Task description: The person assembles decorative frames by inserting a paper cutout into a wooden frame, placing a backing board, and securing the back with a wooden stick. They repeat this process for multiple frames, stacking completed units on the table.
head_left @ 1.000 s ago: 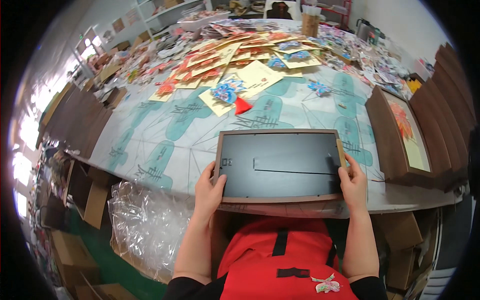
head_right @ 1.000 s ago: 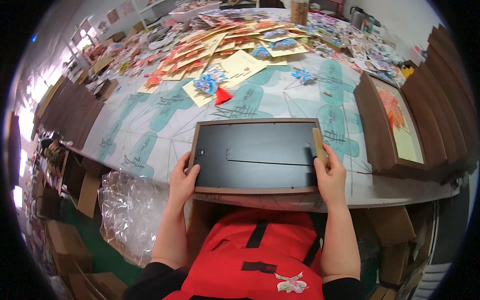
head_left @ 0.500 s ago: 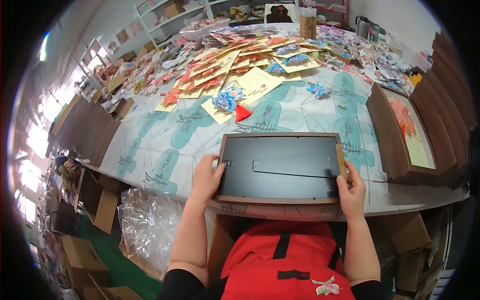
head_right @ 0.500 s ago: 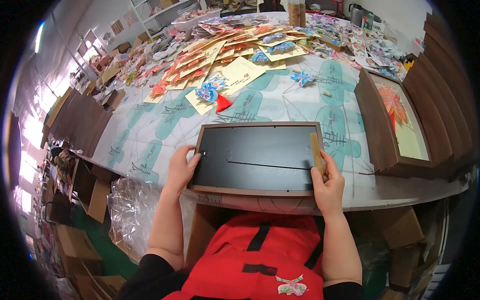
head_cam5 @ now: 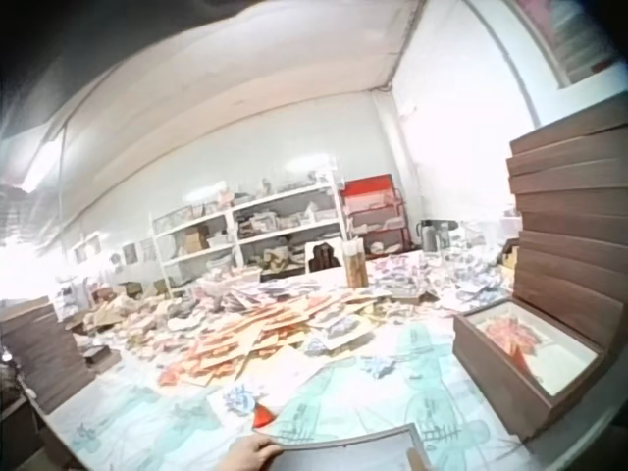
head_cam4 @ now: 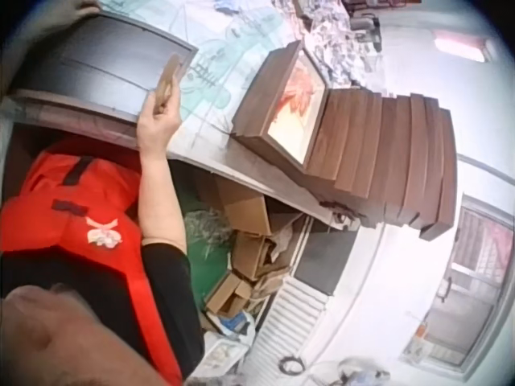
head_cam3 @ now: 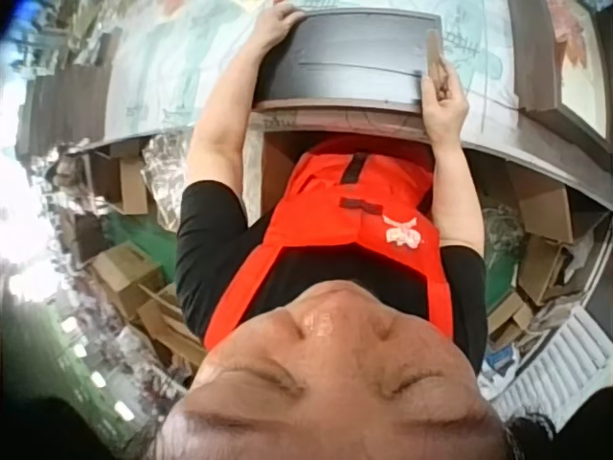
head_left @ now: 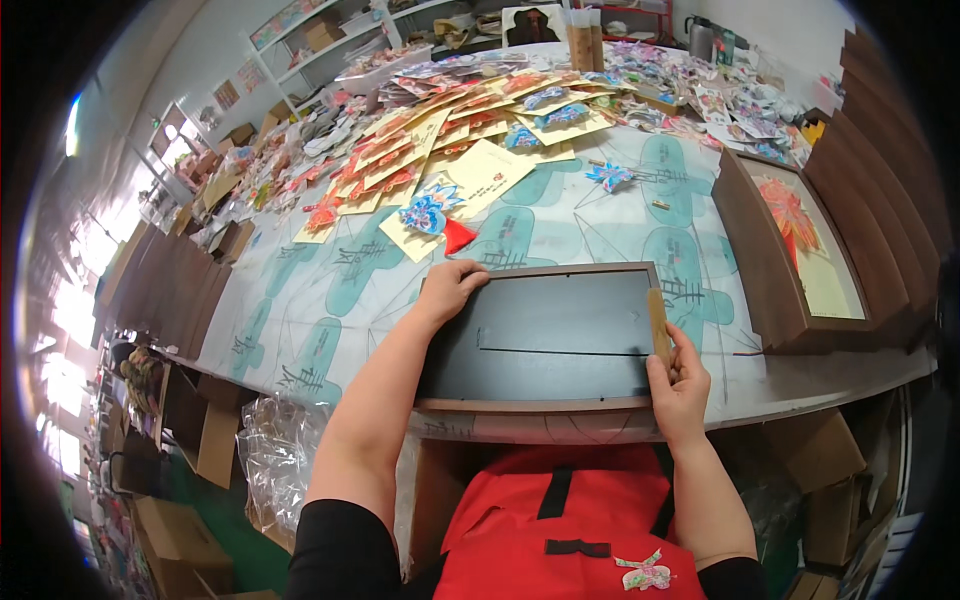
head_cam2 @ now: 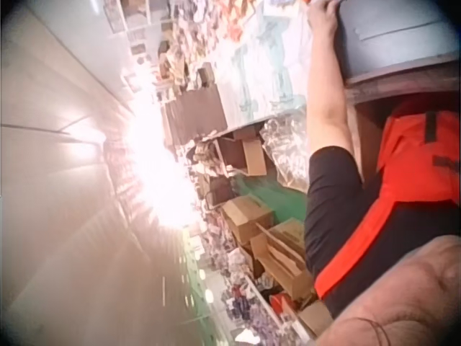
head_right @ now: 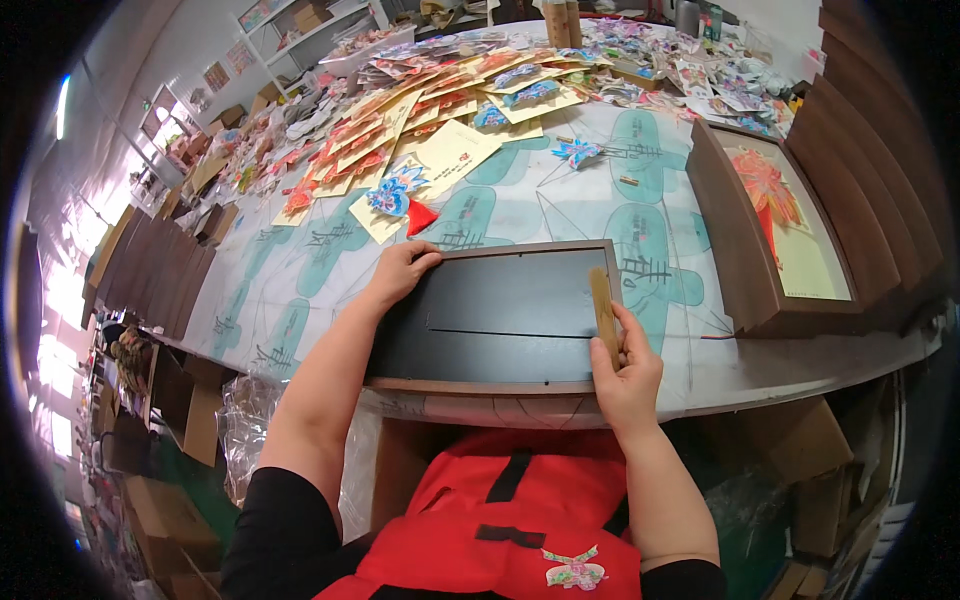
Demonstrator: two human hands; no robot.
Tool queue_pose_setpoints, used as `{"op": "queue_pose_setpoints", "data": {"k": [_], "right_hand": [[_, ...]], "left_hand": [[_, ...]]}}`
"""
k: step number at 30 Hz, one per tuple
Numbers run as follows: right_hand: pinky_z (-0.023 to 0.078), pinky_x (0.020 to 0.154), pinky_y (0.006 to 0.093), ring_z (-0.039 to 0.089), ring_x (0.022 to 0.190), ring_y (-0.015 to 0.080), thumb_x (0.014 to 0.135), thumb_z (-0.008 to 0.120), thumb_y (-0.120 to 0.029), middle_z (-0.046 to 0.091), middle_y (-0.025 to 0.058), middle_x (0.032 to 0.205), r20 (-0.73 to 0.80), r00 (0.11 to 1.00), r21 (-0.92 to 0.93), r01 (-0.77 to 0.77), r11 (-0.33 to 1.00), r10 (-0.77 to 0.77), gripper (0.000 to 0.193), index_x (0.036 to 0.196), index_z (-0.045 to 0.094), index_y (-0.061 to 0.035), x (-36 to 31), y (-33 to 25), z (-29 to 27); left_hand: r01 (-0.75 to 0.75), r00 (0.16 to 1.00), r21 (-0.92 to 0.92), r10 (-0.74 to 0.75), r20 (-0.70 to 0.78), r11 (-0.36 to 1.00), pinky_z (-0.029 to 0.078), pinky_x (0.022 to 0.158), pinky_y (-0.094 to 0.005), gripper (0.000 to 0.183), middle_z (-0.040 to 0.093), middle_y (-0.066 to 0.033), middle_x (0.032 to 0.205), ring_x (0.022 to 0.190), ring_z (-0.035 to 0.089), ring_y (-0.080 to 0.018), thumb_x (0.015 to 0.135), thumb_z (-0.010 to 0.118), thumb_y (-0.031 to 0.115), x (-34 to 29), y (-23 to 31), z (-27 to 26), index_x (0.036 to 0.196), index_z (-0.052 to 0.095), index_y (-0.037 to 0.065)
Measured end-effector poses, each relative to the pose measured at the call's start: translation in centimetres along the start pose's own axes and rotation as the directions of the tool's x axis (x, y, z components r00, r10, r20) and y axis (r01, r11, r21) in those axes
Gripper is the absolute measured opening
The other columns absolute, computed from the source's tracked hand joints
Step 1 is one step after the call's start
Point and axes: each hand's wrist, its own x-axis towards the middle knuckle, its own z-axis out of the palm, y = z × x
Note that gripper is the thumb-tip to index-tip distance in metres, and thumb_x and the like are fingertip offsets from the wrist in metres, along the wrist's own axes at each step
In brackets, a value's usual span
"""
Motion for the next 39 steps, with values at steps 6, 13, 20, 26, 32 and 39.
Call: {"op": "queue_pose_setpoints", "data": {"k": [6, 13, 20, 26, 32, 39], "right_hand": [[0.044, 0.067, 0.0288, 0.054, 0.071, 0.0143, 0.084, 0.060, -0.012, 0.059, 0.0073, 0.079, 0.008, 1.000, -0.215, 0.015, 0.976, -0.013, 0.025, 0.105, 0.054, 0.0017, 3.2, 0.0, -2.0], [0.044, 0.075, 0.0428, 0.056, 0.086, 0.0385, 0.085, 0.056, -0.016, 0.059, 0.0226, 0.091, 0.226, 0.966, -0.448, 0.216, 0.867, -0.123, 0.023, 0.098, 0.052, 0.0021, 12.1, 3.5, 0.3], [0.042, 0.070, 0.0478, 0.056, 0.081, 0.0412, 0.084, 0.057, -0.019, 0.058, 0.0230, 0.084, 0.228, 0.974, -0.640, 0.134, 0.756, 0.020, 0.021, 0.089, 0.049, 0.0003, 8.6, 0.8, -3.2], [0.043, 0.055, 0.0383, 0.058, 0.061, 0.0326, 0.083, 0.058, -0.018, 0.057, 0.0177, 0.067, 0.234, 0.963, -0.447, -0.015, 0.895, 0.133, 0.019, 0.089, 0.051, -0.0009, 0.6, -2.2, -5.5], [0.042, 0.049, 0.0247, 0.053, 0.056, 0.0087, 0.086, 0.059, -0.009, 0.058, 0.0034, 0.070, 0.224, 0.934, -0.059, -0.271, 0.961, 0.278, 0.014, 0.096, 0.051, -0.0024, -2.6, 0.3, -4.1], [0.037, 0.045, 0.0232, 0.049, 0.053, 0.0073, 0.086, 0.062, -0.012, 0.054, 0.0009, 0.065, 0.109, 0.955, 0.016, -0.280, 0.960, 0.276, 0.016, 0.095, 0.053, -0.0033, -2.1, 3.7, -3.6]], "left_hand": [[-0.311, 0.945, 0.093, 0.318, -0.073, 0.946, 0.038, 0.098, -0.0407, 0.052, 0.054, -0.0189, 0.122, 0.115, 0.049, -0.0344, 0.074, 0.069, 0.014, -9.5, 8.1, 0.5, 0.121, 0.051, 0.000], [-0.493, 0.849, 0.242, 0.523, -0.078, 0.836, 0.036, 0.083, -0.0380, 0.032, 0.055, -0.0047, 0.089, 0.086, 0.054, -0.0220, 0.067, 0.067, 0.005, -15.5, 11.1, 5.4, 0.098, 0.061, 0.007], [-0.537, 0.818, 0.296, 0.573, -0.046, 0.790, 0.035, 0.084, -0.0387, 0.022, 0.057, -0.0003, 0.086, 0.087, 0.054, -0.0193, 0.068, 0.065, 0.007, -15.0, 9.8, 3.0, 0.089, 0.063, 0.012], [-0.426, 0.878, 0.396, 0.477, -0.034, 0.813, 0.040, 0.082, -0.0375, 0.021, 0.060, -0.0047, 0.088, 0.086, 0.057, -0.0234, 0.070, 0.061, 0.003, -11.0, 5.8, -0.3, 0.090, 0.064, 0.009], [-0.283, 0.955, 0.202, 0.295, -0.033, 0.938, 0.047, 0.072, -0.0386, 0.021, 0.058, -0.0155, 0.090, 0.085, 0.058, -0.0334, 0.083, 0.064, 0.017, -8.5, 11.3, 1.9, 0.094, 0.057, 0.001], [-0.114, 0.963, 0.426, -0.006, 0.270, 0.897, 0.051, 0.068, -0.0419, 0.045, 0.065, -0.0184, 0.075, 0.073, 0.064, -0.0351, 0.080, 0.058, 0.047, -3.9, 17.3, 6.4, 0.082, 0.066, 0.003]]}}
